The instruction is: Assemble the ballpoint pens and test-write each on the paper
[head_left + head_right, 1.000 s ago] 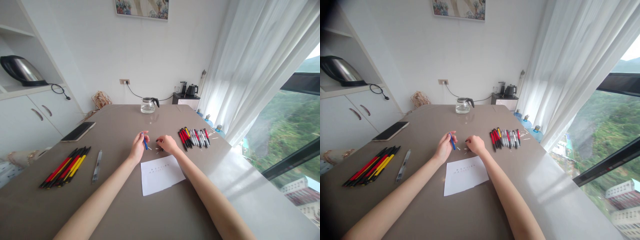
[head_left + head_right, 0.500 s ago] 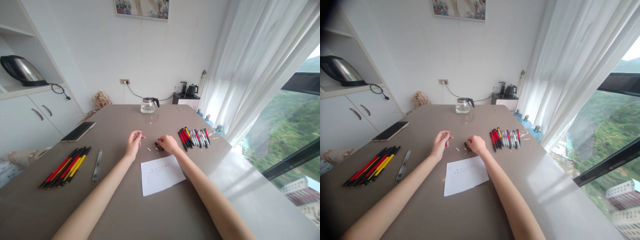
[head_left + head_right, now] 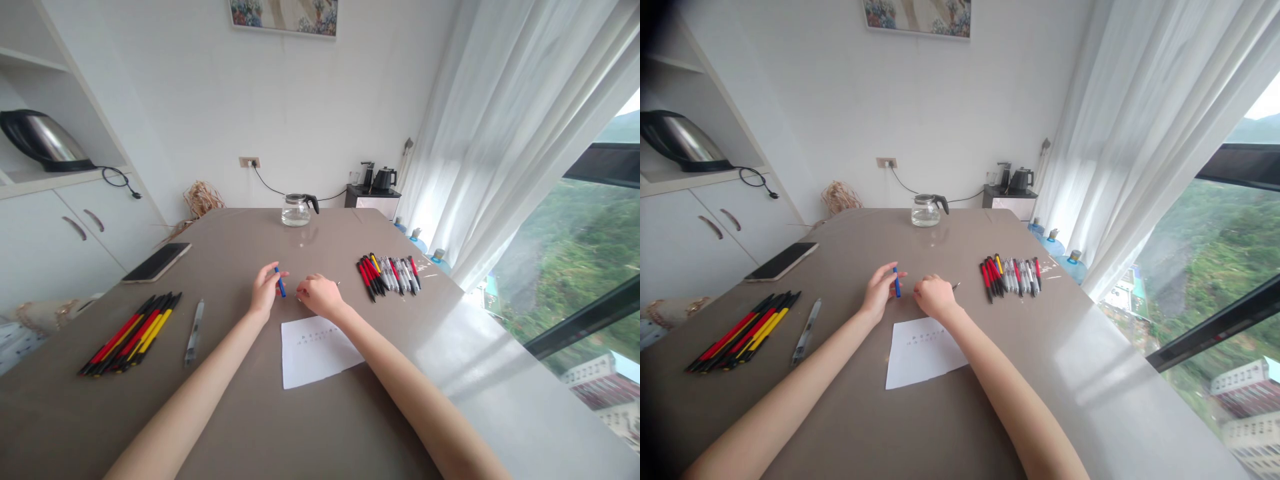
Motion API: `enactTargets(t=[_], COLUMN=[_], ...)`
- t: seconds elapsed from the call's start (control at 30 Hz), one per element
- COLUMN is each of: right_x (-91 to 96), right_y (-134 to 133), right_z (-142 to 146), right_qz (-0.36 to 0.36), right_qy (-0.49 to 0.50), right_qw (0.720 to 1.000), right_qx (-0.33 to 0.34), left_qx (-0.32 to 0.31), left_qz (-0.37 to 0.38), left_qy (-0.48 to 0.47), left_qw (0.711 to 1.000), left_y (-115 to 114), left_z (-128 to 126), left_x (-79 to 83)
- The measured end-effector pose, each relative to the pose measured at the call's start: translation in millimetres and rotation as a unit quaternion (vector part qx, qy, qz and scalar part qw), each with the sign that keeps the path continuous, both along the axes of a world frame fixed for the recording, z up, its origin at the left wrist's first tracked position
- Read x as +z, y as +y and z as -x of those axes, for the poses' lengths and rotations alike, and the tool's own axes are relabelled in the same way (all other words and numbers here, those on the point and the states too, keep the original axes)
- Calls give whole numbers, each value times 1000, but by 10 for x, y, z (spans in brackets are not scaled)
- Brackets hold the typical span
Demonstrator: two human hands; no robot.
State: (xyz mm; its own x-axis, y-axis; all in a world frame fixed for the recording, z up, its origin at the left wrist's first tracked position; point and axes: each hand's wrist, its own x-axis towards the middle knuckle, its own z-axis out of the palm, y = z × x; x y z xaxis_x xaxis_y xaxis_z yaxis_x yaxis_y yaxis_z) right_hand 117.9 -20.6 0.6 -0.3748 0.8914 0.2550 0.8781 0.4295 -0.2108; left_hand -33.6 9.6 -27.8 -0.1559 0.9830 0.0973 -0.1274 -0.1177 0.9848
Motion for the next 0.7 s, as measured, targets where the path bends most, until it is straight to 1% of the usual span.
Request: enactTargets(t=[0.17,0.27,0.33,0.4,0.47,0.6,0.7], right_x=[-42,-44,-25,20,88,230,283], right_y=[-51,-61,-58,-43,-18,27,42], right_z=[82,92,89,71,34,-72,-135], right_qz=[-3,-15,-18,-2,20,32,36], right_qy=[-60,-66,-51,-10,59,199,256], right_qw=[998,998,998,1000,998,979,965], right_qx=[8,14,12,-3,-15,23,31], left_qx=[0,-4,-7,-8,-8,-6,1], left_qz=[-1,1,5,12,21,23,17], left_qy=[-16,-39,-66,-95,-122,-175,-205], left_qw=[1000,999,998,995,992,984,979], left_y=[4,9,8,8,9,13,11], left_z=[-19,-31,-41,-51,-61,-81,-98], left_x=[-16,-21,-14,-3,8,25,40])
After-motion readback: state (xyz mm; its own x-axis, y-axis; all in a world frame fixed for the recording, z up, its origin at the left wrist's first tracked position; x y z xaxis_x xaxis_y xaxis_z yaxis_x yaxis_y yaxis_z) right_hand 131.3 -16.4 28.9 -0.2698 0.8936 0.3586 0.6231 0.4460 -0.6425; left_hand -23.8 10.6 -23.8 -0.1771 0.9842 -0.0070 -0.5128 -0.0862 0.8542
